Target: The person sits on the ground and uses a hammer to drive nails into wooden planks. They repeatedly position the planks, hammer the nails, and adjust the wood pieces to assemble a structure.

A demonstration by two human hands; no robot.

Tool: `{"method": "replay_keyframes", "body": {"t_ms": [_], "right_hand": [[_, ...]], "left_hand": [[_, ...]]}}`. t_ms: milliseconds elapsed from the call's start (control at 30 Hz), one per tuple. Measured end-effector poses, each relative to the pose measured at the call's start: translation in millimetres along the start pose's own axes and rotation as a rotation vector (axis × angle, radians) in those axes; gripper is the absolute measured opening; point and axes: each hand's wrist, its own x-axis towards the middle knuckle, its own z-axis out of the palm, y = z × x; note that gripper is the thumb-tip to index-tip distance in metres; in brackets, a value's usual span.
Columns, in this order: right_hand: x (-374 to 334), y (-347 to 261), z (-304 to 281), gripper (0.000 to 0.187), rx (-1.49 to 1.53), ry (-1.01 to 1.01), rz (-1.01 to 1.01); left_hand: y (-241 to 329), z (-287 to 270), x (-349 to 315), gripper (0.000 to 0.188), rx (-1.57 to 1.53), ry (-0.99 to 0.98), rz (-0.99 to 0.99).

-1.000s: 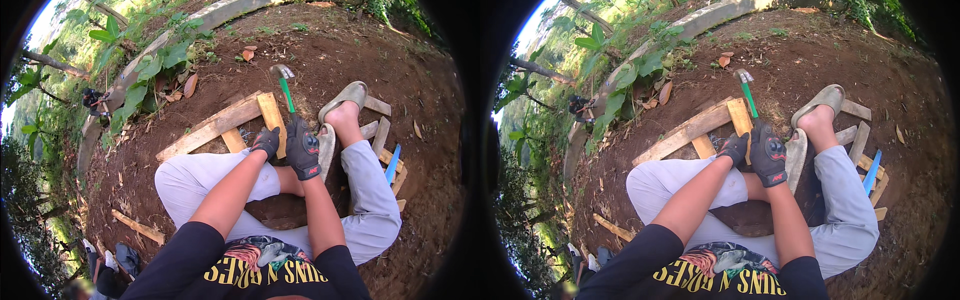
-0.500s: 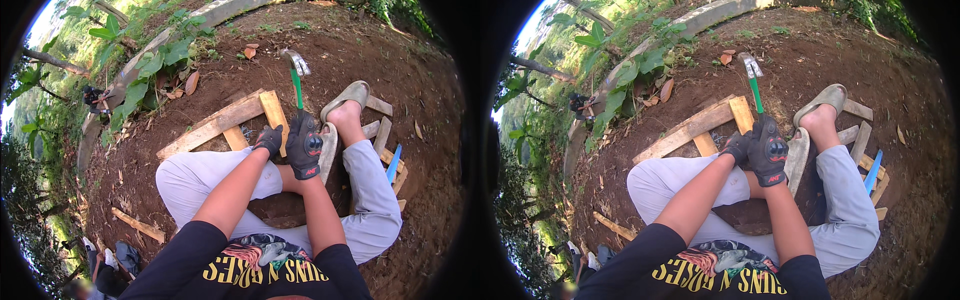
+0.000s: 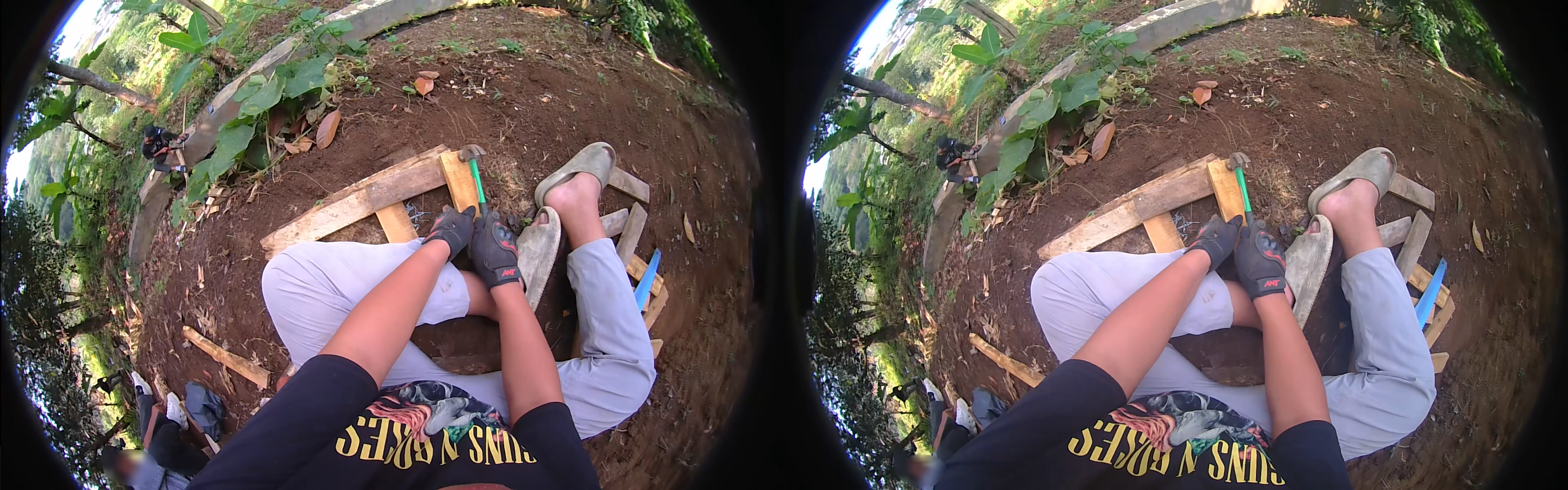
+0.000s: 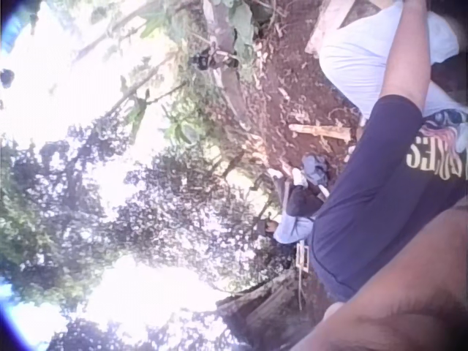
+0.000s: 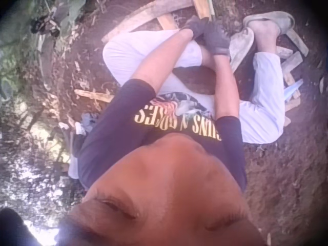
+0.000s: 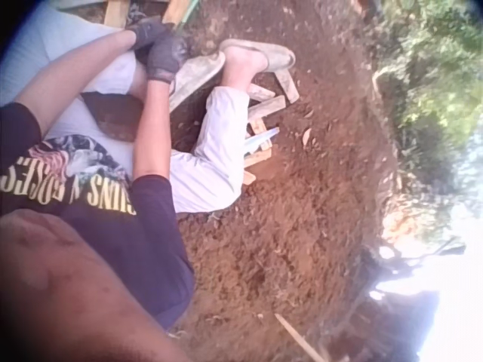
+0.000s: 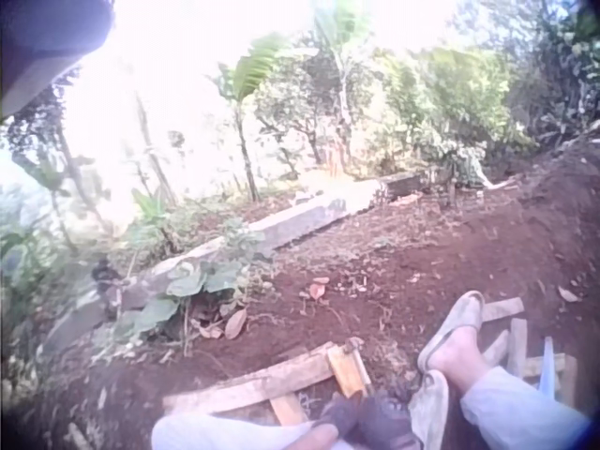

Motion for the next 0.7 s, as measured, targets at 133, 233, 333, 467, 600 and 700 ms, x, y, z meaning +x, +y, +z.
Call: {"method": "replay_keyframes", "body": {"t_ms": [133, 233, 333, 467, 600, 700], "right_hand": [[-5.4, -48.2, -38.9, 0.043, 0.055, 0.149, -0.035], [-1.1, -42.6, -38.8, 0.041, 0.112, 0.292, -0.042], [1.9, 0.6, -8.2, 0.038, -0.057, -0.040, 0.034], [2.9, -28.4, -36.5, 0.033, 0.038, 0.103, -0.029], [0.4, -67.6, -32.1, 0.034, 0.255, 0.507, -0.068], [-2.2, -6.9, -15.5, 0.036, 0.015, -0.075, 0.157]], "left_hand": [[-30.1, 5.0, 32.6, 0.073, 0.026, 0.032, 0.032], [-30.4, 17.9, 29.4, 0.070, -0.030, -0.007, 0.031], [-11.2, 26.2, 16.8, 0.068, -0.030, 0.002, 0.036], [-38.9, 30.2, 44.0, 0.069, -0.096, -0.032, 0.055], [-71.2, 18.4, 70.8, 0.059, 0.228, 0.054, 0.219], [-0.3, 29.0, 17.8, 0.057, 0.072, -0.042, 0.030]]}}
